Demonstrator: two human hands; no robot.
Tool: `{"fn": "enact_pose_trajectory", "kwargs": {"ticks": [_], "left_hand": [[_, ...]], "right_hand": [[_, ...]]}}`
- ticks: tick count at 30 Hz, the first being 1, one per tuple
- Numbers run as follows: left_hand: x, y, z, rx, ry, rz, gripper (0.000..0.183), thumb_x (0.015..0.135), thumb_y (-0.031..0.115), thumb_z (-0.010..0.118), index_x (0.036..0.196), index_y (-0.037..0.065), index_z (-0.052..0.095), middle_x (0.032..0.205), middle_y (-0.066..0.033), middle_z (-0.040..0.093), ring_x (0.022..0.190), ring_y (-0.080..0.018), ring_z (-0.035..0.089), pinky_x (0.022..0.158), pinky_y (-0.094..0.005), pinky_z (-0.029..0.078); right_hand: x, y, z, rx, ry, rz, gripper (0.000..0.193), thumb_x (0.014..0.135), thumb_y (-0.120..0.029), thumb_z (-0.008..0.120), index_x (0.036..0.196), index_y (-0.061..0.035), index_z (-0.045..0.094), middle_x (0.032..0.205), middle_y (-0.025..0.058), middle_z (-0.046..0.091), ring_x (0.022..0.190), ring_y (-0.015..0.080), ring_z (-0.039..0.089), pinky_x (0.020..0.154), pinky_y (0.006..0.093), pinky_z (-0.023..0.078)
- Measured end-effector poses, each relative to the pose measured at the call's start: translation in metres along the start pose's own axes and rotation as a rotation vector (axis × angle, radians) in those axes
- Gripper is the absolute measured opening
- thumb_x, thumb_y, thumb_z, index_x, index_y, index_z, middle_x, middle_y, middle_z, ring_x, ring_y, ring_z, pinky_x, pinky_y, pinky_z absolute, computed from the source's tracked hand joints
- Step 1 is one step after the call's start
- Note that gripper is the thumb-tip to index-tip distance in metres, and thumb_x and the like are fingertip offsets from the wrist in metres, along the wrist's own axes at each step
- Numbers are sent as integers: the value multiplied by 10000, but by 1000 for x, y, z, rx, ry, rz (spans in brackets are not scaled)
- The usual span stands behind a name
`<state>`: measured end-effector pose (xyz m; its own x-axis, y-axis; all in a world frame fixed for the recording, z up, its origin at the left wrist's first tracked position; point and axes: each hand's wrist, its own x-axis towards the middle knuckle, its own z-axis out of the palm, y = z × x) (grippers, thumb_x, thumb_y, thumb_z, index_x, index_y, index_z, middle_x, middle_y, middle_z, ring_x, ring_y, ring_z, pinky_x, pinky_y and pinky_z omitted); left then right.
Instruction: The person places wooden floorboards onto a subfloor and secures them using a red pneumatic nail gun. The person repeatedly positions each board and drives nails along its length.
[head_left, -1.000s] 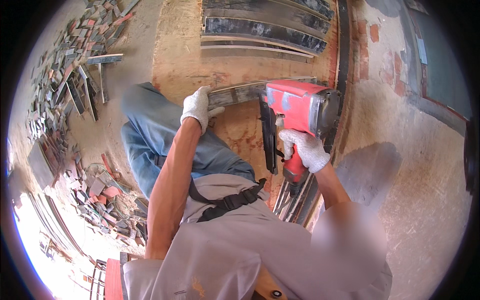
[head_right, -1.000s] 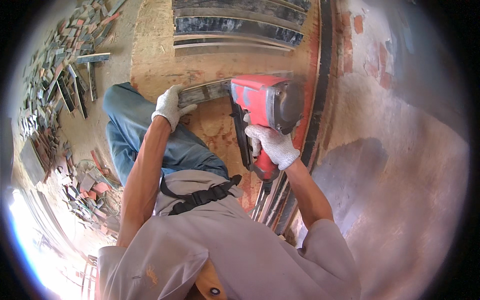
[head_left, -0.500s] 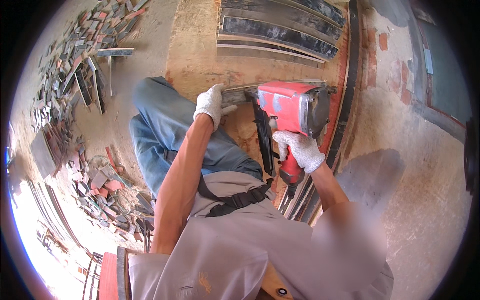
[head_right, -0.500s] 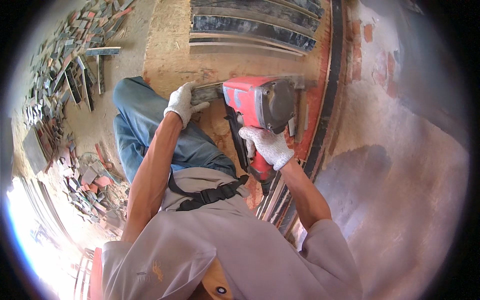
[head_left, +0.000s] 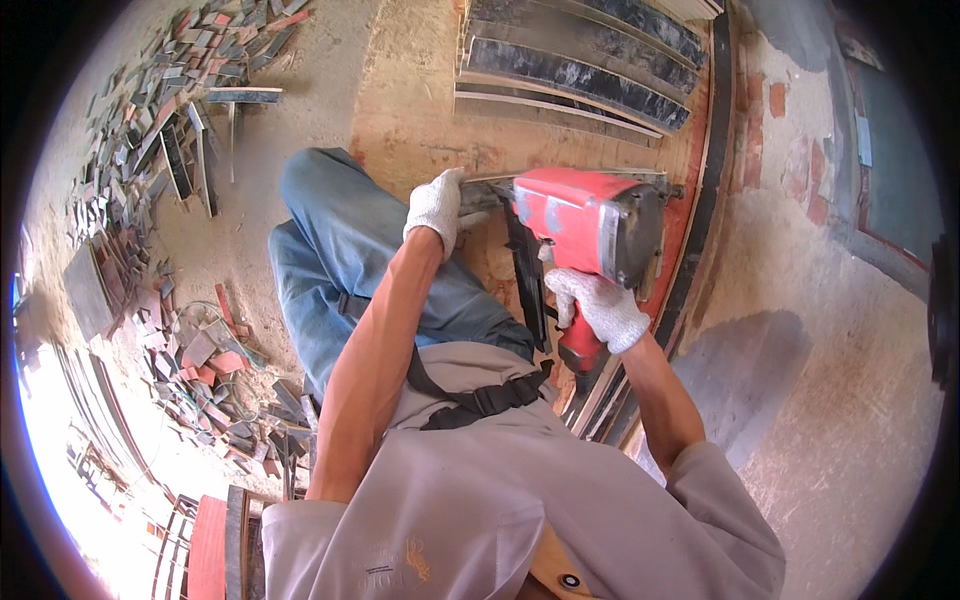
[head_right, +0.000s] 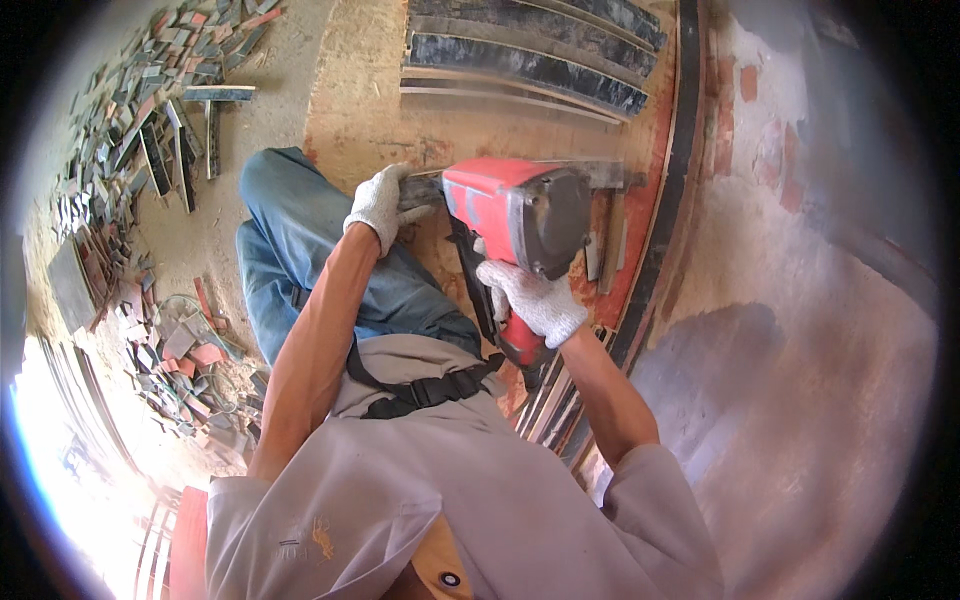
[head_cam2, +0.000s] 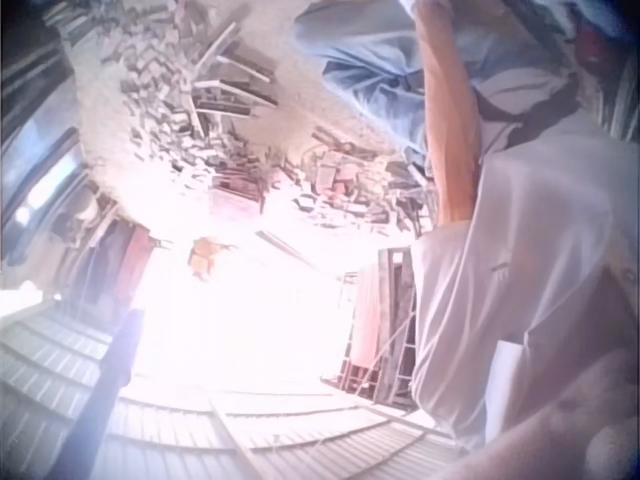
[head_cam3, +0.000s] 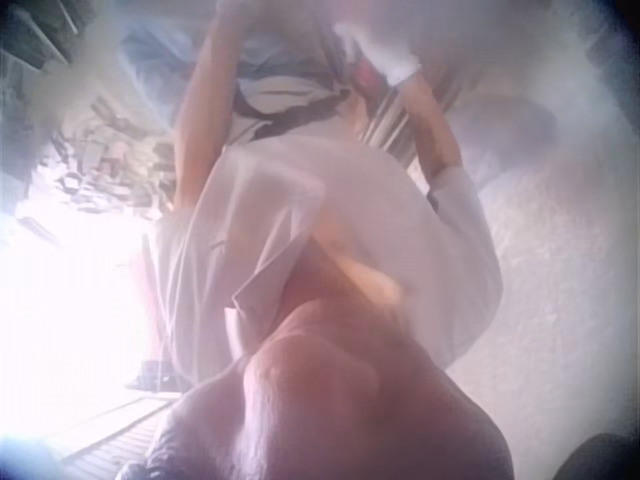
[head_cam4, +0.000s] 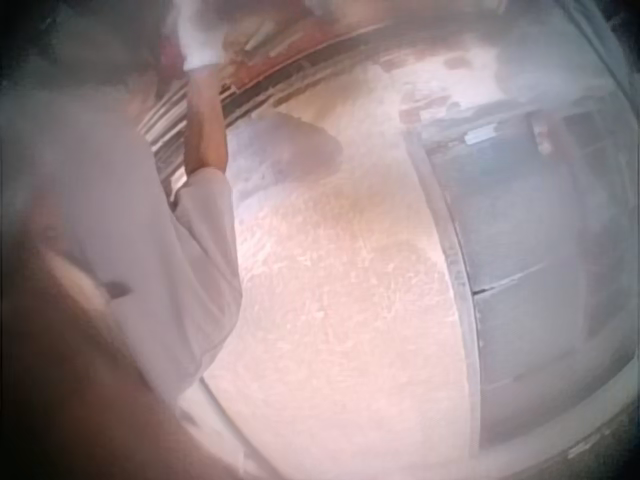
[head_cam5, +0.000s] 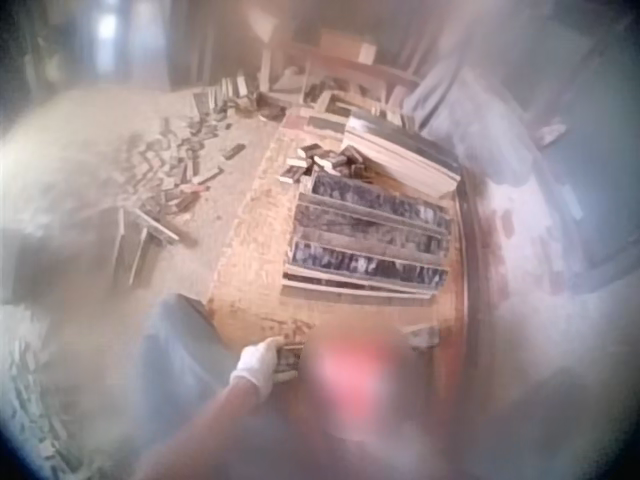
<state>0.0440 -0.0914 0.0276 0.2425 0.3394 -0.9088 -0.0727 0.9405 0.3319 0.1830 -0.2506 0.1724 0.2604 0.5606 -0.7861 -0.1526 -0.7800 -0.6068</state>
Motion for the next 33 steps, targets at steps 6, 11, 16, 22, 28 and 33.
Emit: {"fn": "enact_pose_trajectory", "kwargs": {"ticks": [6, 11, 16, 22, 28, 33], "left_hand": [[-12, 20, -4, 60, -4, 129, 321, 988, 239, 607, 1178, -15, 659, 1140, -142, 678, 925, -263, 702, 723, -399, 646], [-10, 96, -118, 562, 42, 969, 360, 982, 248, 636, 1203, -31, 685, 1125, -149, 699, 939, -245, 718, 767, -361, 629], [-98, 192, -235, 284, 151, 725, 411, 1025, 252, 580, 1298, -53, 618, 1263, -143, 653, 1079, -269, 685, 898, -377, 606], [-100, 196, -358, 783, 999, 906, 529, 999, 321, 659, 1379, -32, 561, 1344, -170, 627, 1186, -282, 634, 1022, -372, 525], [-9, 145, -151, 719, 443, 1200, 410, 968, 134, 682, 1342, -22, 624, 1355, -148, 654, 1223, -238, 617, 1042, -357, 482], [36, 123, 14, 811, 110, 1112, 631, 914, 202, 724, 1461, -32, 514, 1462, -210, 575, 1314, -273, 590, 1094, -360, 459]], "right_hand": [[-4, 87, -20, -303, 263, -194, 403, 864, -268, 805, 1146, -44, 624, 987, 97, 722, 854, 241, 696, 757, 385, 555], [-5, 89, 18, -673, 556, -420, 826, 748, -308, 861, 1412, -62, 434, 981, 287, 690, 934, 453, 692, 798, 500, 553], [26, 141, 41, -584, 566, -150, 890, 753, -291, 738, 1521, -34, 369, 888, 297, 695, 812, 469, 695, 751, 546, 543], [38, 100, 11, -664, 380, -253, 647, 810, -353, 748, 1337, -28, 558, 902, 257, 704, 826, 430, 707, 729, 514, 555], [122, -5, -147, -727, 1026, -770, 529, 929, -257, 670, 1374, 0, 547, 1210, 265, 672, 1106, 420, 654, 972, 495, 518], [191, -42, -203, -750, 1005, -412, 638, 870, -243, 735, 1432, -35, 517, 1307, 268, 626, 1187, 441, 602, 1008, 507, 485]]}}
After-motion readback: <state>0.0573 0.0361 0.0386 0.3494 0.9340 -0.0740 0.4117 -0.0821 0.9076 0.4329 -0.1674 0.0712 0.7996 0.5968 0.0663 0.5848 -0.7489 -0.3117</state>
